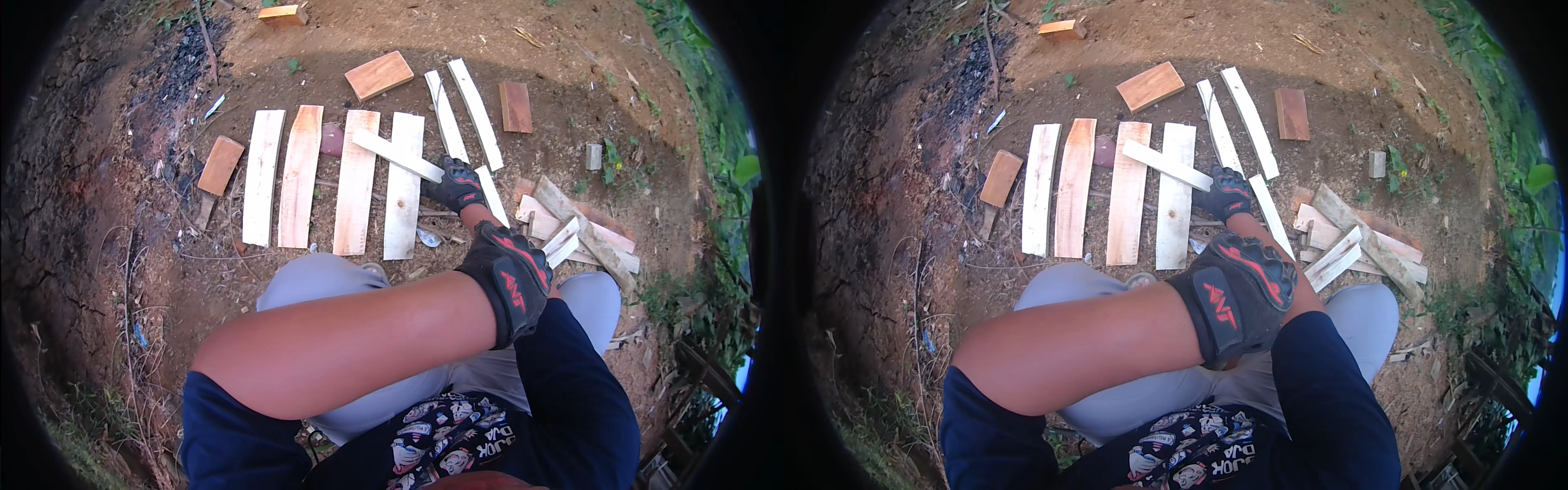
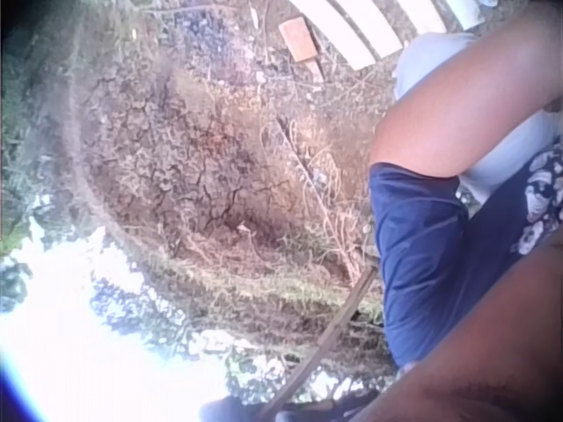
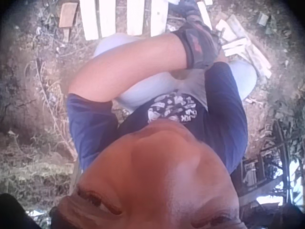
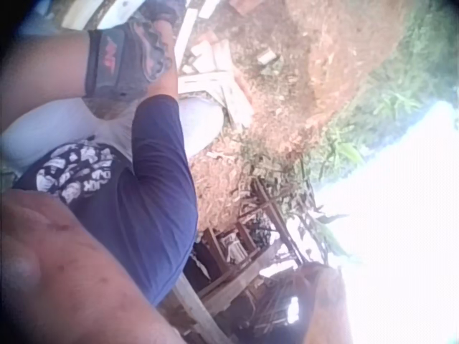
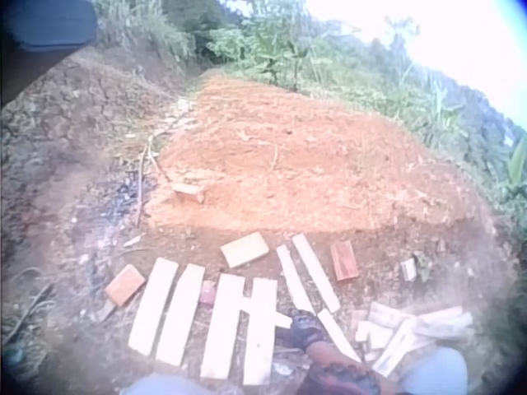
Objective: The person sits on the ground and arranges several pieces of light-colored wood into a rectangular frame shape. They pick up and place the wood pieces by hand, organizing them on the dirt surface.
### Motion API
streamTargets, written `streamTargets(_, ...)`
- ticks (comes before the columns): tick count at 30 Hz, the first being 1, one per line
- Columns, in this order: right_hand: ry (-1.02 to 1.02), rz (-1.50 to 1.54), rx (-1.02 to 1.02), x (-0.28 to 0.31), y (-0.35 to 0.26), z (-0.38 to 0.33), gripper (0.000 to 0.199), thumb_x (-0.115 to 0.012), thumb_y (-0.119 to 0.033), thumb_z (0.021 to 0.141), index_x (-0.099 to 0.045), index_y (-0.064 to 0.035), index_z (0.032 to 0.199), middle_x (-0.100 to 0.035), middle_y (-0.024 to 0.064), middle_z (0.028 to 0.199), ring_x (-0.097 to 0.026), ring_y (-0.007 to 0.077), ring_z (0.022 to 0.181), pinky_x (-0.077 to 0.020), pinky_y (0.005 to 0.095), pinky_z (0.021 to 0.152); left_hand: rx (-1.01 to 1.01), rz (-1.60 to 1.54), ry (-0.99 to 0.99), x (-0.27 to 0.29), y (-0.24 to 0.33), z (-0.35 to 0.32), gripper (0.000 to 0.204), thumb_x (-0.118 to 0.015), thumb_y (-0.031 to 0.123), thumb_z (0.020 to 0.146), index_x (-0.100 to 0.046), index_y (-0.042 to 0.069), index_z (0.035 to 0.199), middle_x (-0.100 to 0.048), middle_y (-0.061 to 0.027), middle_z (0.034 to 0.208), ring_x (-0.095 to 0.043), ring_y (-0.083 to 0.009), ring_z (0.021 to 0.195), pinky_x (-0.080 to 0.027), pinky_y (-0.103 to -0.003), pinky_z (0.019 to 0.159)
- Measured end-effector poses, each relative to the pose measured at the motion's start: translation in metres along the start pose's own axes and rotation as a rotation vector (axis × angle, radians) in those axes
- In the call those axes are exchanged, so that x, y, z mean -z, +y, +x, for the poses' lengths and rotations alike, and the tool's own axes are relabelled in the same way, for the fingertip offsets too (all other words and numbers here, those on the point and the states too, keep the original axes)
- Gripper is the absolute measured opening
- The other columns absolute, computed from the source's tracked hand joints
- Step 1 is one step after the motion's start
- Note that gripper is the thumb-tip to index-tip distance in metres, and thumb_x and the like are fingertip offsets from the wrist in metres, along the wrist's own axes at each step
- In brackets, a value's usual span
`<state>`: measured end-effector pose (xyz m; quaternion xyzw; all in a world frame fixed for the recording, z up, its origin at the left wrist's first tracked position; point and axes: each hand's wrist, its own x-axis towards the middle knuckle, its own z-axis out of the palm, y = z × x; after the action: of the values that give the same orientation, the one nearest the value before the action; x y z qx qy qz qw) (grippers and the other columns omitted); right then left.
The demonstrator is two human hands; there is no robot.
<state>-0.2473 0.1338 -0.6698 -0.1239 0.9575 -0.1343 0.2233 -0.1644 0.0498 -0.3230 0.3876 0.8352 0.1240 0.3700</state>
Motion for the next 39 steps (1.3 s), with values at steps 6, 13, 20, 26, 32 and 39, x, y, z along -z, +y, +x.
streamTargets(6, 0.097, -0.078, 0.012, -0.035, 0.042, -0.006, 0.069, -0.076, -0.046, 0.090, -0.061, -0.0137, 0.149, -0.069, 0.0170, 0.138, -0.064, 0.0354, 0.131, -0.0474, 0.0506, 0.111, -0.033, -0.063, 0.111, -0.014, -0.001, -0.005, 0.030, -0.072, 0.028, 0.087, -0.080, 0.009, 0.109, -0.079, -0.0109, 0.105, -0.076, -0.0316, 0.098, -0.056, -0.053, 0.077)
streamTargets(13, 0.048, -0.038, -0.011, -0.030, 0.035, -0.008, 0.060, -0.073, -0.049, 0.092, -0.067, -0.0153, 0.142, -0.070, 0.0174, 0.134, -0.067, 0.0381, 0.125, -0.0504, 0.0523, 0.107, -0.039, -0.076, 0.282, -0.031, -0.006, -0.010, 0.034, -0.072, 0.032, 0.085, -0.080, 0.010, 0.110, -0.078, -0.0113, 0.107, -0.075, -0.0298, 0.100, -0.053, -0.053, 0.073)
streamTargets(20, 0.254, 0.045, -0.202, -0.005, 0.016, 0.051, 0.062, -0.074, -0.052, 0.092, -0.072, -0.0075, 0.135, -0.075, 0.0210, 0.128, -0.071, 0.0373, 0.119, -0.0547, 0.0482, 0.104, -0.121, -0.181, 0.372, -0.061, -0.004, 0.018, 0.035, -0.068, 0.031, 0.086, -0.077, 0.008, 0.111, -0.075, -0.0126, 0.107, -0.073, -0.0286, 0.101, -0.053, -0.050, 0.078)
streamTargets(26, 0.222, -0.328, -0.081, -0.017, 0.037, 0.099, 0.035, -0.070, -0.039, 0.095, -0.073, -0.0129, 0.118, -0.078, 0.0146, 0.112, -0.076, 0.0316, 0.109, -0.0589, 0.0488, 0.092, -0.098, -0.171, 0.378, -0.061, 0.001, 0.005, 0.035, -0.068, 0.030, 0.086, -0.077, 0.008, 0.111, -0.075, -0.0127, 0.106, -0.073, -0.0289, 0.101, -0.053, -0.049, 0.079)
streamTargets(32, 0.161, -0.171, 0.038, -0.016, 0.056, 0.101, 0.029, -0.059, -0.032, 0.100, -0.074, -0.0095, 0.111, -0.077, 0.0207, 0.109, -0.074, 0.0408, 0.104, -0.0577, 0.0545, 0.091, -0.068, -0.186, 0.380, -0.064, -0.003, -0.009, 0.034, -0.068, 0.030, 0.086, -0.076, 0.007, 0.110, -0.075, -0.0128, 0.105, -0.073, -0.0291, 0.100, -0.053, -0.049, 0.079)
streamTargets(39, 0.298, -0.177, -0.095, 0.101, 0.130, 0.078, 0.037, -0.057, -0.037, 0.101, -0.074, -0.0063, 0.115, -0.074, 0.0272, 0.115, -0.070, 0.0469, 0.110, -0.0557, 0.0553, 0.096, -0.080, -0.180, 0.412, -0.068, -0.013, -0.026, 0.034, -0.068, 0.030, 0.086, -0.076, 0.007, 0.110, -0.074, -0.0129, 0.104, -0.073, -0.0294, 0.100, -0.054, -0.048, 0.079)
